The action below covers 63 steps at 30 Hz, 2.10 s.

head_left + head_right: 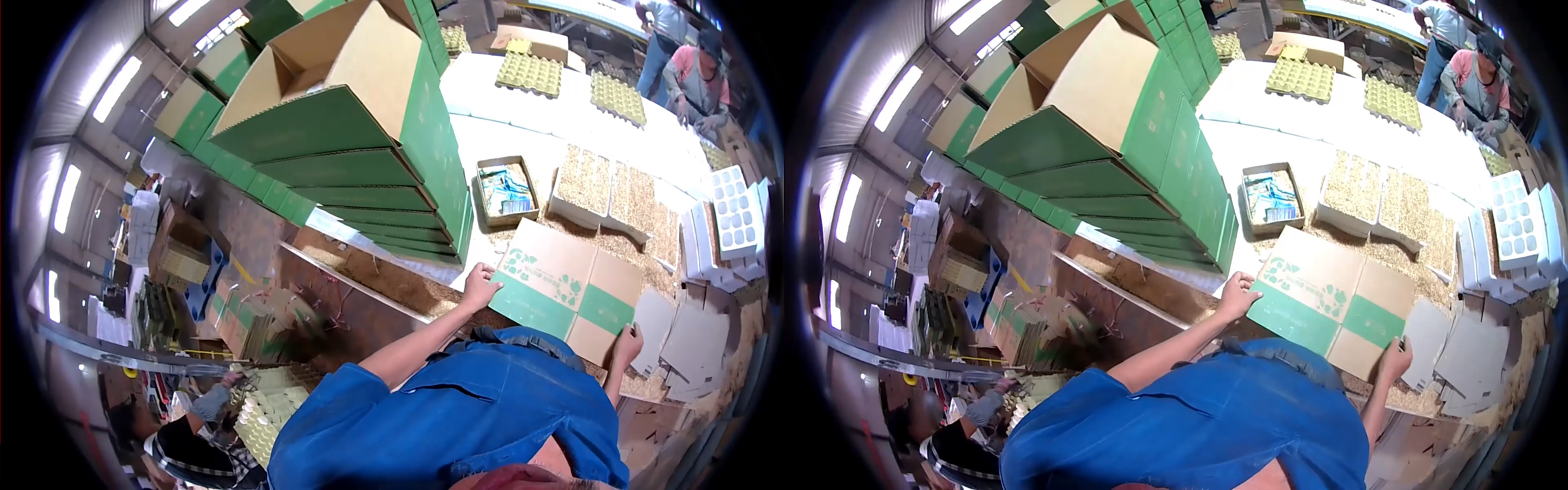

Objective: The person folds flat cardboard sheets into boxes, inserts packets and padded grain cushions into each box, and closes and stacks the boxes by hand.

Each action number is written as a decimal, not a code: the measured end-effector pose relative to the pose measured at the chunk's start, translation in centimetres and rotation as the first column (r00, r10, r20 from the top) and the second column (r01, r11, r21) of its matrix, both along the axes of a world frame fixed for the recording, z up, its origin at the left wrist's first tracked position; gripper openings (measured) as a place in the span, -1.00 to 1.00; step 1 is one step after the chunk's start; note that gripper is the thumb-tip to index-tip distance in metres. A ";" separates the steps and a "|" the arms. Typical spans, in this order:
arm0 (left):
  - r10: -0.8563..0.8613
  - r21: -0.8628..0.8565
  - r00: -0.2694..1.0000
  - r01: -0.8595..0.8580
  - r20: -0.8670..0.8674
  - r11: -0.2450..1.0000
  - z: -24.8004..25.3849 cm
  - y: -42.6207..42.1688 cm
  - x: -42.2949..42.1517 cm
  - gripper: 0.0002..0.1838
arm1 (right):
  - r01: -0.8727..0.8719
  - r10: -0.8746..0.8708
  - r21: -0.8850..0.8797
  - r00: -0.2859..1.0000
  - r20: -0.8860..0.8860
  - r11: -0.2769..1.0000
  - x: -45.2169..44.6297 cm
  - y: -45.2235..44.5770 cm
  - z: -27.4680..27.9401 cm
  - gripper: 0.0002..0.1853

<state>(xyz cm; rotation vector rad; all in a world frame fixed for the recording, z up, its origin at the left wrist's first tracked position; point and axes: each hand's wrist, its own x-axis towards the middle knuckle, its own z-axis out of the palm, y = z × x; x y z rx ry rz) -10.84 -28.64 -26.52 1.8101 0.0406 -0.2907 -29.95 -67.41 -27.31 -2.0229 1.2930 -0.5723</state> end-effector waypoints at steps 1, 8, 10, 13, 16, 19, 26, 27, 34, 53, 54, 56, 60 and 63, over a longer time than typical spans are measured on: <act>-0.025 -0.110 0.998 0.018 -0.061 0.994 2.0 0.0 0.0 -0.48 | 0.017 -0.014 -0.024 0.993 0.114 1.000 0.1 -0.9 -0.1 -0.59; -0.295 -0.330 0.925 0.363 0.240 0.871 6.2 -1.6 1.6 -0.64 | 0.011 0.068 -0.137 0.830 0.554 0.990 1.2 -8.1 -0.1 -0.62; -0.380 -0.045 0.872 0.413 0.309 0.910 8.7 -2.1 2.1 -0.61 | -0.175 0.018 0.115 0.618 0.786 0.978 1.8 -9.3 -1.3 -0.59; -0.269 -0.299 0.868 0.411 0.417 0.861 11.0 -2.8 1.2 -0.61 | -0.219 0.195 -0.067 0.642 0.742 0.973 0.9 -9.6 -0.9 -0.56; -0.293 -0.408 0.949 0.314 0.116 0.857 11.4 -1.8 1.0 -0.65 | -0.197 -0.005 0.172 0.644 0.765 0.965 1.6 -5.5 5.7 -0.48; -0.292 -0.346 0.953 0.303 0.085 0.888 11.5 -1.7 0.6 -0.54 | -0.171 -0.068 0.214 0.607 0.792 0.962 2.3 -4.7 7.3 -0.47; -0.333 -0.459 0.942 0.311 0.036 0.832 16.3 -2.2 0.4 -0.54 | -0.210 -0.039 0.226 0.645 0.763 0.951 4.2 -0.1 14.7 -0.63; -0.384 -0.463 0.923 0.345 0.011 0.817 16.0 -1.7 1.1 -0.56 | -0.242 -0.055 0.273 0.646 0.761 0.931 4.0 0.2 15.3 -0.62; -0.807 0.014 0.583 0.811 -0.096 0.584 21.8 -1.8 2.7 -0.71 | -0.417 -0.059 0.383 0.609 0.791 0.824 2.2 -0.7 16.1 -0.60; -0.744 0.686 0.624 0.434 0.239 0.584 22.9 -9.0 2.9 -0.42 | -0.554 0.300 0.193 0.673 0.676 0.809 8.1 3.5 16.6 -0.44; -0.754 0.636 0.614 0.489 0.234 0.596 23.6 -9.3 1.8 -0.47 | -0.548 0.236 0.212 0.633 0.738 0.809 8.4 3.9 16.1 -0.44; -0.915 0.747 0.336 0.545 0.222 0.381 21.2 -9.7 1.0 -0.52 | -0.138 0.221 -0.192 0.818 0.531 0.972 9.9 7.2 13.9 -0.39; -0.956 0.623 0.257 0.774 -0.143 0.115 24.8 -9.2 1.7 -0.14 | -0.377 0.373 -0.075 0.831 0.413 0.923 9.0 5.5 12.6 -0.45; -0.985 0.712 0.064 0.699 -0.158 -0.068 23.6 -7.4 1.5 -0.02 | -0.467 0.422 0.032 0.823 0.381 0.884 7.9 3.8 11.3 -0.48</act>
